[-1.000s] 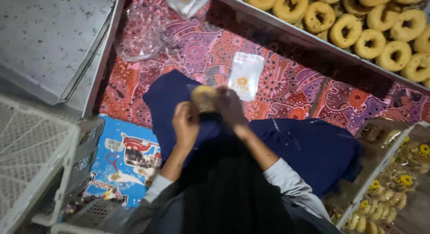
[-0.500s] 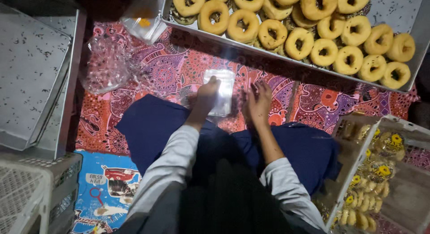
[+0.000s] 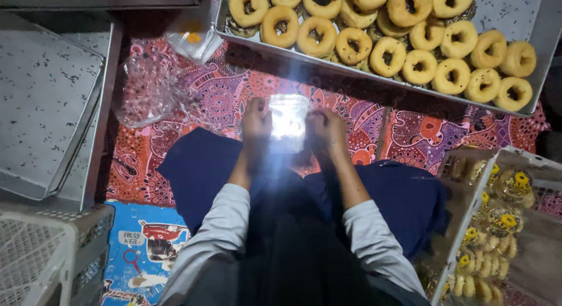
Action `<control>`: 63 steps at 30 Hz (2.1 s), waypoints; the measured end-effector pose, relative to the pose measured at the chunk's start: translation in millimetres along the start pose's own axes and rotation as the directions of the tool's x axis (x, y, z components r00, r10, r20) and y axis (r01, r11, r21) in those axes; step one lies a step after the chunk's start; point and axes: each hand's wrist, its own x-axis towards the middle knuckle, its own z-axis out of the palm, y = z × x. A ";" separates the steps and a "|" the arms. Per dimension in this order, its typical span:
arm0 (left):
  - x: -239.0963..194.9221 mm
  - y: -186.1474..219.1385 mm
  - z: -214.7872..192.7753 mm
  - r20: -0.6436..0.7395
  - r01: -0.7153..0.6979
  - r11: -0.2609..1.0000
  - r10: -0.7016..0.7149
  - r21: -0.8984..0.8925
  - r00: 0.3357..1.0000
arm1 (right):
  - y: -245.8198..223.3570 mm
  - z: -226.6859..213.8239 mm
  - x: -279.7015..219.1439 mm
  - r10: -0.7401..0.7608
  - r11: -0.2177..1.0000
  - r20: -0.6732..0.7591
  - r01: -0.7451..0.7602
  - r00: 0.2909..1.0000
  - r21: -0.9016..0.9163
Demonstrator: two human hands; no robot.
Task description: The person sits on the floor and repeatedly picks donuts from a metal tray, places them into small plastic bags, and stacks the sealed bags in a white crate. The process is repeated continuously throughout the clip.
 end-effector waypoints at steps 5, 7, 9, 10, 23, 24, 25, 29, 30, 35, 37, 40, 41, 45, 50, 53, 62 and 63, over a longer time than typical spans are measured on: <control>-6.3 -66.2 48.5 0.062 -0.101 0.976 0.091 0.191 0.994 | 53.2 0.1 -12.9 -0.049 0.962 -0.014 0.044 0.999 -0.270; -1.9 -74.3 71.0 0.060 -0.126 0.966 0.116 0.224 0.991 | 60.9 4.0 -16.6 -0.444 0.835 -0.099 0.371 0.890 -0.407; 0.1 -78.6 83.8 0.030 -0.077 0.978 0.073 0.196 0.997 | 65.1 12.9 -20.5 -0.260 0.930 -0.069 0.231 0.963 -0.285; 1.1 -81.5 86.0 -0.067 -0.050 0.975 0.065 0.216 0.996 | 67.6 18.4 -21.2 -0.165 0.963 -0.042 0.151 0.985 -0.224; -6.0 -51.1 12.0 0.160 -0.278 0.877 0.232 0.392 0.959 | 4.7 39.6 -13.8 -0.563 0.772 0.103 0.567 0.820 -0.289; -12.5 -34.7 1.8 0.189 -0.348 0.893 0.303 0.287 0.934 | -11.1 35.7 -7.6 -0.605 0.721 0.159 0.622 0.780 -0.307; -18.2 -19.9 -10.9 0.168 -0.331 0.921 0.300 0.206 0.939 | -25.6 32.5 -5.0 -0.641 0.667 0.215 0.674 0.736 -0.317; -14.1 35.2 -49.9 0.198 -0.009 0.999 0.016 -0.036 0.980 | -72.6 6.0 6.6 -0.236 0.931 0.483 0.338 0.843 -0.134; -11.8 44.8 -55.8 0.246 0.145 0.987 -0.125 -0.066 0.961 | -79.7 -4.0 9.1 -0.309 0.927 0.481 0.372 0.821 -0.040; -9.4 71.1 -63.6 0.088 0.027 0.977 -0.008 -0.213 0.996 | -96.2 -33.7 -5.1 -0.549 0.836 0.301 0.513 0.780 0.196; -9.5 80.2 -59.1 0.009 -0.041 0.980 0.044 -0.195 0.999 | -99.0 -33.2 -11.8 -0.538 0.837 0.047 0.540 0.842 -0.087; -7.6 96.5 -49.8 -0.032 -0.079 0.960 0.073 -0.268 0.997 | -100.3 -33.2 -12.1 -0.507 0.861 0.018 0.507 0.862 -0.028; -10.6 100.9 -48.1 -0.039 -0.108 0.947 0.101 -0.303 0.994 | -100.0 -34.0 -13.6 -0.486 0.873 -0.009 0.484 0.874 -0.056; -11.3 122.3 -37.6 0.016 0.015 0.902 -0.009 -0.432 1.000 | -109.2 -52.6 -14.8 -0.357 0.933 -0.079 0.359 0.931 0.010; -14.2 143.8 -30.5 -0.050 -0.013 0.860 -0.014 -0.510 0.999 | -138.7 -73.4 -45.1 -0.591 0.794 -0.247 0.499 0.768 -0.346; -24.2 155.2 -32.7 -0.066 -0.141 0.894 0.125 -0.426 0.990 | -139.2 -74.7 -52.1 -0.569 0.807 -0.140 0.519 0.810 -0.281; -1.7 166.5 -20.0 0.150 0.171 0.118 -0.168 -0.978 0.974 | -106.8 -66.8 -17.0 -0.560 0.810 0.029 0.555 0.828 -0.187; 11.2 158.6 -19.2 0.345 0.295 -0.239 -0.202 -0.925 0.917 | -107.4 -71.6 -13.3 -0.600 0.789 0.099 0.608 0.794 -0.093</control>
